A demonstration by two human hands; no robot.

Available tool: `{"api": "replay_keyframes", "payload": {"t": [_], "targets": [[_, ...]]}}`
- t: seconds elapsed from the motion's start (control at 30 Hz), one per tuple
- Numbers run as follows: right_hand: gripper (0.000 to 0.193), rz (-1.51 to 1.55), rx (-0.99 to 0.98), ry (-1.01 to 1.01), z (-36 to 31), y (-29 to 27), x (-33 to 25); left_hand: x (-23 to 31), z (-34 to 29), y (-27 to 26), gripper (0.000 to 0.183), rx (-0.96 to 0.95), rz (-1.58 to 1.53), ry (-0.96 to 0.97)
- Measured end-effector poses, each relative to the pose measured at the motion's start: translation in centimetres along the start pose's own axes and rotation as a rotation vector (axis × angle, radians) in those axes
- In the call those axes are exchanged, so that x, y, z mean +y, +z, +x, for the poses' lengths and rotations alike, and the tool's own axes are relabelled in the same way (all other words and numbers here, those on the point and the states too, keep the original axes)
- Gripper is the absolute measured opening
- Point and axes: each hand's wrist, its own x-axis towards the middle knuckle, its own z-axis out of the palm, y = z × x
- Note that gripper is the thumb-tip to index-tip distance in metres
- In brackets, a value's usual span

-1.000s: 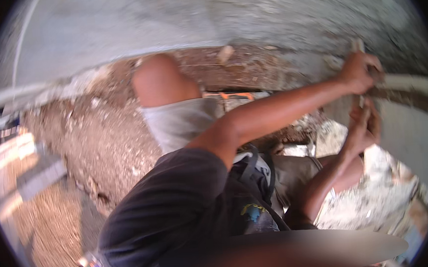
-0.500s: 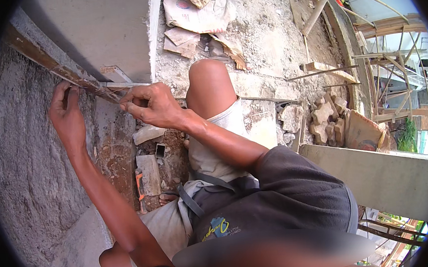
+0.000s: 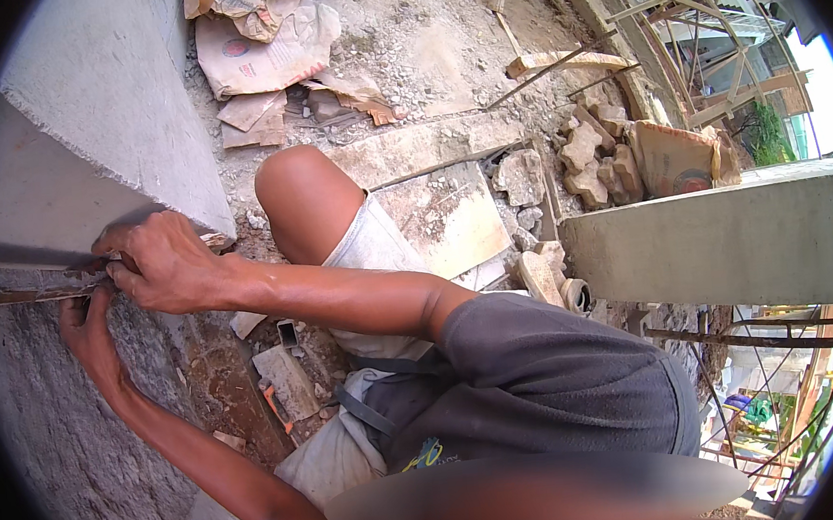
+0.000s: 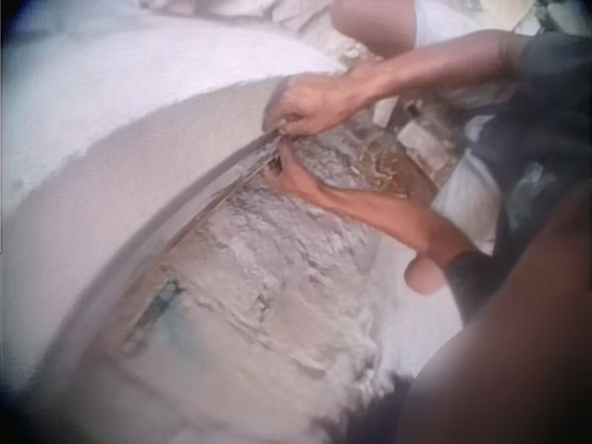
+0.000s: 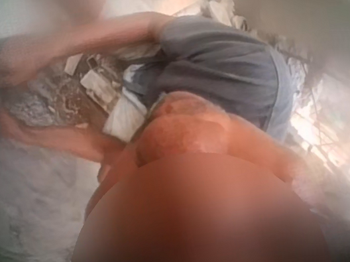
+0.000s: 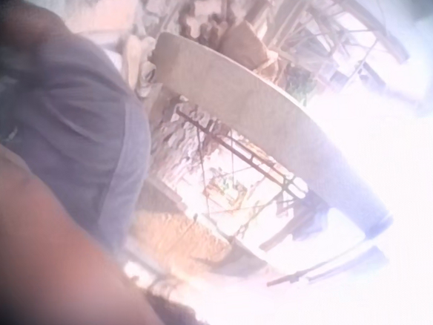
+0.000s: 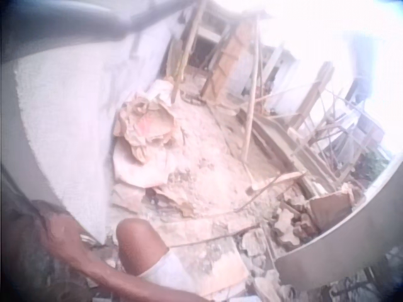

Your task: The person sits on the ground and uses their hands to manipulate a small object or wire against a concrete wall, possibly securing it or adjusting a fixture. The person remains seated for most of the clip, then stands and walks away at the end.

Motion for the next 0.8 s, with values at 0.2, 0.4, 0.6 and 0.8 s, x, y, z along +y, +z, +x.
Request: {"api": "replay_keyframes", "payload": {"t": [0.2,0.4,0.6,0.8], "targets": [[0.028,0.029,0.050,-0.040,0.3,1.3,-0.3,-0.3,0.9,-1.5,0.044,-0.013,0.086,-0.043],[0.019,0.026,-0.004,-0.084,-0.3,-0.2,0.3,-0.8,1.4,-2.3,0.046,-0.039,0.113,-0.062],[0.013,-0.029,0.034,-0.117,-0.4,0.5,1.5,0.5,1.3,-2.1,0.044,-0.102,0.240,-0.043],[0.016,-0.126,0.038,-0.072,-1.1,1.4,2.1,0.6,0.5,-1.0,0.037,-0.108,0.097,-0.022]]}}
